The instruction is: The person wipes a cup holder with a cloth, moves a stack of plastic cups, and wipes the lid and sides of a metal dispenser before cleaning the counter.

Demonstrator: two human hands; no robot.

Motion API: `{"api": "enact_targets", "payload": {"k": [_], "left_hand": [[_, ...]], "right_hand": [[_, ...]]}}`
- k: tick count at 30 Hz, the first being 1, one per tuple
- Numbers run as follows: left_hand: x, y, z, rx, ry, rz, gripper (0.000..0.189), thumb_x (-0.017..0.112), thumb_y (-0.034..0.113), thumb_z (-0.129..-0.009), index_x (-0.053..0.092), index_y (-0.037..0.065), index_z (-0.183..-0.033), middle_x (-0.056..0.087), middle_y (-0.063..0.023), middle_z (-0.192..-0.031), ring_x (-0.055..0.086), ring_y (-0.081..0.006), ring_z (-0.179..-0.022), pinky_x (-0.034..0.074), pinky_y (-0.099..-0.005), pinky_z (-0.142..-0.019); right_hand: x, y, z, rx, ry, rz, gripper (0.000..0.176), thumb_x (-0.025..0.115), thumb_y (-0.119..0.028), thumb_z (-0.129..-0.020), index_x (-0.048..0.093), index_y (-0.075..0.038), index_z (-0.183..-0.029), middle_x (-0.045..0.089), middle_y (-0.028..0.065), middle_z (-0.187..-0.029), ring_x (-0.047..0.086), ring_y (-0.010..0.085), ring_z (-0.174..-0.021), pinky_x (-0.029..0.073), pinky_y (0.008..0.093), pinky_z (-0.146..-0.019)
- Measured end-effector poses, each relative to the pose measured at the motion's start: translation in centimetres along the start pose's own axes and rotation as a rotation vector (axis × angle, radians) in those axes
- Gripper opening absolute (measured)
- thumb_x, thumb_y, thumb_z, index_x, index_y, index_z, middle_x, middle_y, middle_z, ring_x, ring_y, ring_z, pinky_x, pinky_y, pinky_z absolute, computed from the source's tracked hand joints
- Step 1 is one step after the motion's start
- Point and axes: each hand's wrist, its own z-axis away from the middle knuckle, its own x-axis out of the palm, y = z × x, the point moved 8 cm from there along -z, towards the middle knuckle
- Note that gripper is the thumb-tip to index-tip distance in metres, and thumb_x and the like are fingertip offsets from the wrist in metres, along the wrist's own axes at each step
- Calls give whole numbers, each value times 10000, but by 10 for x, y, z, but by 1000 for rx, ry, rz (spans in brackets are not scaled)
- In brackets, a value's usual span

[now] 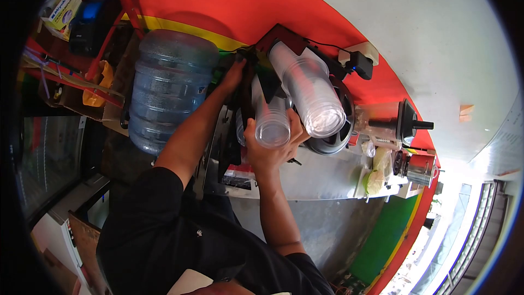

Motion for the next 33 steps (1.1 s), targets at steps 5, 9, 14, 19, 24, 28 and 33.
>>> {"api": "enact_targets", "payload": {"k": [5,9,14,19,24,28,33], "left_hand": [[-1,3,44,-46,-23,100,720,349,553,-1111,467,-59,-1472,528,-272,-1486,452,-365,-1461,304,-436,-1212],[0,-24,81,66,-50,10,776,357,570,-1109,380,-66,-1554,445,-263,-1586,383,-356,-1520,261,-413,-1242],[1,-23,139,63,-45,120,785,356,565,-1113,362,-76,-1566,385,-282,-1632,363,-366,-1533,240,-412,-1258],[17,13,161,230,-152,107,608,299,359,-1165,300,-52,-1612,376,-228,-1652,286,-319,-1578,187,-376,-1286],[17,131,214,444,-336,488,550,338,233,-1155,270,-19,-1639,280,-192,-1703,209,-284,-1605,157,-370,-1295],[12,129,200,522,-207,304,547,388,229,-1144,307,-28,-1620,326,-211,-1674,234,-307,-1596,160,-379,-1294],[19,45,147,396,-135,-206,554,416,275,-1138,366,-75,-1565,422,-292,-1588,324,-393,-1550,209,-401,-1280]], "right_hand": [[4,8,0,60,-15,-50,799,871,-298,-734,505,-6,-1382,520,162,-1382,319,492,-1467,438,576,-1064],[4,8,-1,97,-8,-36,800,877,-307,-725,519,-26,-1382,506,184,-1406,338,506,-1462,479,585,-1012],[-3,2,-3,105,18,-40,835,892,-357,-717,525,-111,-1425,351,309,-1550,502,517,-1357,510,568,-986],[-6,-2,-6,98,73,-39,800,916,-349,-685,573,-73,-1354,338,281,-1566,583,491,-1255,548,557,-919],[-6,1,-3,64,68,4,802,914,-383,-699,571,-86,-1360,335,280,-1571,576,501,-1264,548,558,-915],[-2,6,-2,71,61,-13,821,915,-392,-701,553,-105,-1379,344,291,-1554,562,512,-1278,542,560,-912],[-7,6,3,42,43,44,843,919,-388,-697,531,-110,-1392,350,303,-1540,558,519,-1279,535,567,-921]]}}
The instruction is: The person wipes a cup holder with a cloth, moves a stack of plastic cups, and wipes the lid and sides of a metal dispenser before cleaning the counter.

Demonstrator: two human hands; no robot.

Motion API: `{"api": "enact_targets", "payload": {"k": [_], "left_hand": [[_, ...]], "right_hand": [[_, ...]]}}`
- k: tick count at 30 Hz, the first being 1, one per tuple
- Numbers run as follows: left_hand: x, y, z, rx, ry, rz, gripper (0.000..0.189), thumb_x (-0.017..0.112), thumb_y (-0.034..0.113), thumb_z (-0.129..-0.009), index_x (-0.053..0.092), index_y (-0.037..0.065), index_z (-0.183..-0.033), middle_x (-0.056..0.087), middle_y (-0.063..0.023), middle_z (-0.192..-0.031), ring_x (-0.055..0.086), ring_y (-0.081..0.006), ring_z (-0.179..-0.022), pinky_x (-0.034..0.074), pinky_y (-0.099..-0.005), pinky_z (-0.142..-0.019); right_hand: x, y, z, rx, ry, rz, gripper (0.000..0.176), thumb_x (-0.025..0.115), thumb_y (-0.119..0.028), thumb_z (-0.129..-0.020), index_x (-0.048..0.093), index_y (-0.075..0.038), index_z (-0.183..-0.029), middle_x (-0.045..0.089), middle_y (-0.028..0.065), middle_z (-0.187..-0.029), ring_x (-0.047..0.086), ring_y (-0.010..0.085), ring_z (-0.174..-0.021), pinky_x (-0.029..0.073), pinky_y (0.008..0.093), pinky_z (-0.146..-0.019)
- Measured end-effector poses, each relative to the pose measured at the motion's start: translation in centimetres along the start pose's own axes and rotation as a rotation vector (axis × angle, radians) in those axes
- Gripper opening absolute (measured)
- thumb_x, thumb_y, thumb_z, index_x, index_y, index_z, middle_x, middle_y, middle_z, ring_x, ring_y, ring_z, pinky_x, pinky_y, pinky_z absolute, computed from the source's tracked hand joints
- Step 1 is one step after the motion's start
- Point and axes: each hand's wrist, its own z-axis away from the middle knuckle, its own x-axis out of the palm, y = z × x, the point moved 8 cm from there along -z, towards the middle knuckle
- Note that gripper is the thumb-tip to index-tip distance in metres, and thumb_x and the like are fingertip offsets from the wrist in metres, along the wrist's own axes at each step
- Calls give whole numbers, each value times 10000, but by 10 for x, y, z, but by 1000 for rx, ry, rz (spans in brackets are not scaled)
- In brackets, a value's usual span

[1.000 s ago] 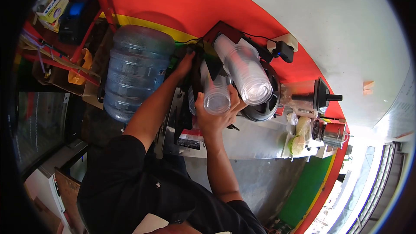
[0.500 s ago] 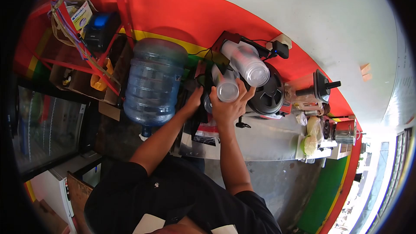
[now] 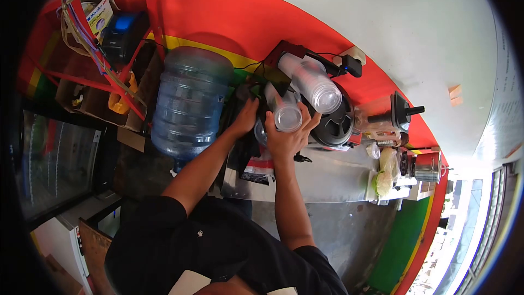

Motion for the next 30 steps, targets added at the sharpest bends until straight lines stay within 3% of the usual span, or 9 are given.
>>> {"api": "enact_targets", "payload": {"k": [2,5,8,12,14,16,19,25,30], "left_hand": [[-3,-45,-1,-292,113,118,557,420,314,-1135,412,-99,-1509,469,-340,-1518,390,-450,-1490,262,-437,-1257],[0,-66,12,-342,-11,206,605,378,380,-1141,412,-93,-1515,451,-337,-1538,365,-448,-1507,260,-449,-1261],[-2,-13,59,-132,95,236,646,336,422,-1143,393,-86,-1538,441,-327,-1554,339,-431,-1530,243,-432,-1271],[9,-22,61,-4,-40,11,696,296,457,-1142,348,-85,-1575,393,-304,-1613,284,-390,-1573,198,-406,-1288],[-2,-30,32,-418,47,289,613,277,365,-1164,317,-56,-1609,312,-278,-1678,250,-359,-1592,174,-397,-1303],[-5,-44,1,-438,63,333,655,281,415,-1157,321,-58,-1608,313,-256,-1685,255,-342,-1592,168,-387,-1301],[-9,-63,-59,-384,155,406,721,308,479,-1138,332,-75,-1597,346,-264,-1665,280,-353,-1580,190,-392,-1289],[-19,-86,-126,-317,189,483,735,370,516,-1109,393,-62,-1563,465,-279,-1573,407,-383,-1501,283,-409,-1235],[-15,-93,-106,-321,142,474,703,391,518,-1104,441,-41,-1526,513,-264,-1521,464,-377,-1448,316,-412,-1202]], "right_hand": [[1,3,1,18,-9,-33,848,925,-382,-704,519,-107,-1396,351,303,-1536,554,526,-1280,524,571,-945],[0,2,2,23,-48,-67,868,936,-363,-710,502,-80,-1407,354,300,-1524,518,517,-1314,498,567,-998],[-2,-2,-1,-142,-121,-29,893,945,-341,-714,480,-52,-1419,354,296,-1513,476,499,-1351,465,559,-1050],[-4,-6,-3,-40,-151,-95,923,960,-315,-693,468,-24,-1418,412,265,-1416,479,470,-1309,442,550,-1061],[-6,-9,-1,-41,-140,-72,929,966,-311,-679,472,-20,-1410,444,235,-1372,499,459,-1255,445,547,-1047],[-1,-5,1,46,-193,-129,848,915,-290,-770,471,10,-1428,401,233,-1474,268,478,-1484,317,568,-1170],[2,-11,-5,-132,-119,-3,928,961,-292,-671,472,-14,-1408,497,191,-1335,496,436,-1255,446,538,-1043],[5,-7,-5,-122,-108,-8,940,953,-310,-660,472,-6,-1408,519,169,-1338,494,426,-1256,447,532,-1032],[4,-6,-4,-75,-113,-22,916,932,-325,-665,483,-16,-1400,523,161,-1337,491,421,-1260,449,529,-1026]]}}
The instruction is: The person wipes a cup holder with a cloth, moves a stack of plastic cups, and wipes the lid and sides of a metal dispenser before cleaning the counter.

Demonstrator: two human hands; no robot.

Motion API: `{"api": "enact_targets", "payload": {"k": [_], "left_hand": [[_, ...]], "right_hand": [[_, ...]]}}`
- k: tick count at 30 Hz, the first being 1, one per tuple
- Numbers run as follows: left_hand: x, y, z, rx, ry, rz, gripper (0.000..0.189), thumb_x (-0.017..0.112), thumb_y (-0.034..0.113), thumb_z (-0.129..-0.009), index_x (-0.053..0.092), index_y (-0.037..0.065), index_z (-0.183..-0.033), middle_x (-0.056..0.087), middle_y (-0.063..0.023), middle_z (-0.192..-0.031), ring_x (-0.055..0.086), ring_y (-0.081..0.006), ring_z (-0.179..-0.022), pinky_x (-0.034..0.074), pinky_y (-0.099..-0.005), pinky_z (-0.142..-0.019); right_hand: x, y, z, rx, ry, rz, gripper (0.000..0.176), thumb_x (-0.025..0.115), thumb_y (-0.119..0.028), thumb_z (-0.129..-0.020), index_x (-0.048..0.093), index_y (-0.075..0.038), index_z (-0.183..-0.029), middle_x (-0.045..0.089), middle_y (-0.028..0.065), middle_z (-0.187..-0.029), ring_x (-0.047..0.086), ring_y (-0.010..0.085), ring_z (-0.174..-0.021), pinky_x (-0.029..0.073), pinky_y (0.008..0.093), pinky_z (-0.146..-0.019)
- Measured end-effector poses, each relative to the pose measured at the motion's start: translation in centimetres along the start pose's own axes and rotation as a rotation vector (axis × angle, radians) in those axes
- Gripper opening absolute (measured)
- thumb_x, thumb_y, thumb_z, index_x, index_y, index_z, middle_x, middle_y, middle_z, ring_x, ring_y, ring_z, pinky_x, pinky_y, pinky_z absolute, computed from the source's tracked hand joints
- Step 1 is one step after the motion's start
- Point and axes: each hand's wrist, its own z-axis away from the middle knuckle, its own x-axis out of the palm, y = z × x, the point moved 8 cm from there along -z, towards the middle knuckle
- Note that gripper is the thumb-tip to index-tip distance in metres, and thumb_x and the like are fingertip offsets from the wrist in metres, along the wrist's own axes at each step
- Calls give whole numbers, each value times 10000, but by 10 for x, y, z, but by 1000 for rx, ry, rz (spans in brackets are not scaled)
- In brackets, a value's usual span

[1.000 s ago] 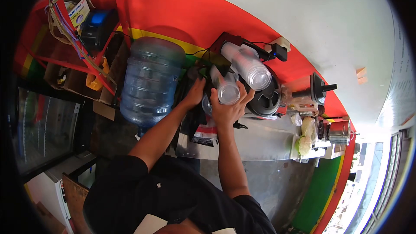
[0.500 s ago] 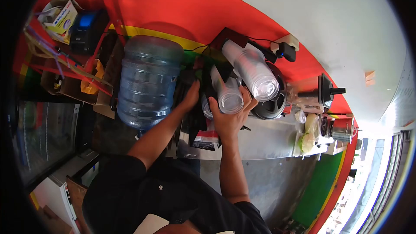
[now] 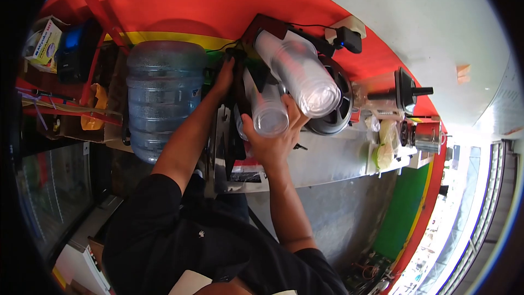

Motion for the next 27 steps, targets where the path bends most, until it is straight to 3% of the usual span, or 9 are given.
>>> {"api": "enact_targets", "payload": {"k": [3,7,11,13,14,17,24,27], "left_hand": [[-1,4,37,-43,40,-13,697,406,514,-1102,421,-11,-1559,502,-225,-1545,449,-347,-1462,300,-393,-1213],[7,-1,82,-71,-27,244,674,417,430,-1116,289,49,-1657,392,-122,-1651,349,-244,-1529,233,-350,-1250],[20,36,124,-66,-106,269,662,434,337,-1121,215,65,-1684,346,-122,-1678,299,-245,-1558,187,-362,-1271],[37,89,151,133,-233,293,673,447,253,-1116,156,86,-1700,277,-142,-1714,231,-271,-1592,139,-385,-1288],[37,94,161,132,-228,289,673,447,253,-1116,156,86,-1700,277,-142,-1714,231,-271,-1592,139,-385,-1288],[48,121,193,299,-328,45,689,437,241,-1121,102,119,-1711,144,-172,-1759,130,-303,-1626,57,-432,-1304],[46,130,193,382,-346,-82,707,424,280,-1136,45,118,-1710,153,-185,-1755,128,-327,-1628,52,-440,-1305],[43,114,175,512,-301,-178,732,429,269,-1130,8,111,-1708,173,-190,-1750,153,-350,-1621,72,-433,-1304]], "right_hand": [[-2,1,-1,24,24,-54,902,935,-319,-654,490,-58,-1394,482,174,-1339,509,425,-1245,466,535,-1001],[0,8,1,69,15,-43,894,944,-339,-649,500,-100,-1387,440,190,-1344,533,438,-1233,498,540,-957],[-4,4,0,39,31,-51,898,947,-353,-650,499,-97,-1385,439,194,-1344,555,445,-1209,517,543,-934],[-3,3,-2,30,5,-15,909,950,-361,-652,497,-86,-1390,449,202,-1335,572,446,-1180,528,549,-917],[-5,3,-3,31,2,-20,909,950,-361,-652,497,-86,-1390,449,202,-1335,572,446,-1180,528,549,-917],[-11,1,-9,-40,-7,-42,932,959,-391,-659,501,-50,-1395,475,215,-1328,568,449,-1168,529,540,-907],[-6,1,-6,-71,-17,0,934,951,-407,-687,488,-24,-1401,466,213,-1339,508,450,-1229,483,544,-971],[-3,6,-4,-76,-29,4,936,945,-411,-700,473,-36,-1416,450,212,-1352,512,453,-1229,475,550,-981]]}}
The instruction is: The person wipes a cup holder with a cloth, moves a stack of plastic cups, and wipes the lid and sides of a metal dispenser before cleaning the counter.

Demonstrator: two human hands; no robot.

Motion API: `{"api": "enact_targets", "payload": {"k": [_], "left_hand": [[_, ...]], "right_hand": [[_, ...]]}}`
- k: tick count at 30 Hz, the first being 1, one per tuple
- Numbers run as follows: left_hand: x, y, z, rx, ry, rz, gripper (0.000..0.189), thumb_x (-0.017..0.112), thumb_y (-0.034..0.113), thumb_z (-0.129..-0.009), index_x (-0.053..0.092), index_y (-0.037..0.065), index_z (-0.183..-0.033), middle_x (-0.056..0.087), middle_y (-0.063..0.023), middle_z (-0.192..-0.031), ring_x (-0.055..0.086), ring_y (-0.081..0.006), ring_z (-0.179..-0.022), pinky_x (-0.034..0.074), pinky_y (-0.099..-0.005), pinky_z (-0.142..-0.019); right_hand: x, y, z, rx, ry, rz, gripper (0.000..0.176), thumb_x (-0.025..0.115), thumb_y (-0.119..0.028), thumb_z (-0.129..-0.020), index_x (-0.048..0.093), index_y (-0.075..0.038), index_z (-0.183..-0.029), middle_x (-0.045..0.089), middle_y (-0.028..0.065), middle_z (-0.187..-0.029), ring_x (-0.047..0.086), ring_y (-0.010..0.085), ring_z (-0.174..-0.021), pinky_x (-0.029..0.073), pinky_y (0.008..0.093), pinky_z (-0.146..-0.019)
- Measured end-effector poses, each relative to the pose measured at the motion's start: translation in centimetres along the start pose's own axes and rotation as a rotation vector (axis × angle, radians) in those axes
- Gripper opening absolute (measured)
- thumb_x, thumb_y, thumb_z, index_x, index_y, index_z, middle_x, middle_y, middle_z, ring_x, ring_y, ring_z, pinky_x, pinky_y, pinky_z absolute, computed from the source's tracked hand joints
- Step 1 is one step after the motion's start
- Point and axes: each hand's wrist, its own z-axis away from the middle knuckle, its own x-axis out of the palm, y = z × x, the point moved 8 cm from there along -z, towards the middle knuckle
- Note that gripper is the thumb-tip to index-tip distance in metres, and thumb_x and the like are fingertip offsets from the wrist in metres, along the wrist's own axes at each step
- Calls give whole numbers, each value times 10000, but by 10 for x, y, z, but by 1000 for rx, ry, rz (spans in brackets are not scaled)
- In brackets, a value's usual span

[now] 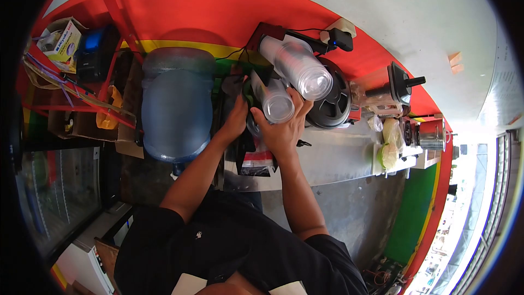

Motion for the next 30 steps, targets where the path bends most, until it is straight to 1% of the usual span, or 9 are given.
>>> {"api": "enact_targets", "payload": {"k": [2,8,12,18,20,21,23,26,30], "left_hand": [[-4,-24,-3,-135,62,103,761,450,264,-1115,0,102,-1706,181,-206,-1745,168,-374,-1614,96,-430,-1301],[5,35,7,-100,-23,-1,793,481,253,-1092,3,96,-1705,171,-241,-1738,171,-401,-1607,141,-433,-1290],[8,25,13,-111,11,66,776,459,221,-1096,-6,89,-1703,201,-226,-1733,171,-395,-1607,150,-438,-1289],[6,-3,7,-196,-66,42,606,400,146,-1099,213,10,-1659,265,-221,-1698,216,-363,-1598,158,-407,-1292],[12,10,13,-111,-60,-119,455,356,115,-1103,451,-34,-1523,342,-231,-1650,325,-318,-1549,244,-389,-1271],[15,20,17,-108,-64,-120,455,356,115,-1103,451,-34,-1523,342,-231,-1650,325,-318,-1549,244,-389,-1271],[14,45,23,-95,-17,19,551,376,194,-1110,304,-15,-1615,232,-237,-1707,163,-372,-1610,128,-410,-1304],[12,28,22,-276,-16,-51,557,355,215,-1117,290,-27,-1615,224,-245,-1708,141,-383,-1612,114,-421,-1308],[7,-1,6,-244,7,-26,566,362,212,-1115,277,-46,-1611,204,-267,-1708,126,-407,-1610,110,-440,-1309]], "right_hand": [[2,1,1,38,-6,-22,936,941,-418,-709,467,-43,-1423,443,213,-1357,512,453,-1233,472,547,-987],[-1,2,0,69,-18,-74,926,924,-459,-733,464,-67,-1434,433,220,-1360,516,458,-1245,469,544,-993],[-1,1,1,95,-3,-86,922,915,-480,-740,470,-67,-1434,416,232,-1389,522,471,-1244,465,555,-996],[0,4,2,96,21,-56,936,917,-484,-738,463,-71,-1445,377,259,-1465,506,493,-1297,471,567,-1005],[-1,5,3,96,21,-39,935,916,-485,-740,461,-73,-1446,365,265,-1483,500,500,-1313,472,570,-1006],[-1,5,2,111,9,-74,936,917,-489,-740,461,-75,-1446,358,268,-1490,493,504,-1322,471,576,-1007],[0,6,3,129,-4,-108,937,917,-492,-740,462,-77,-1446,351,272,-1496,486,509,-1332,470,582,-1008],[1,6,3,104,-27,-89,917,912,-477,-754,461,-69,-1441,355,263,-1478,498,509,-1304,468,582,-998],[-7,1,-1,42,-26,-196,878,904,-405,-774,454,-36,-1432,407,235,-1406,472,472,-1275,426,553,-1043]]}}
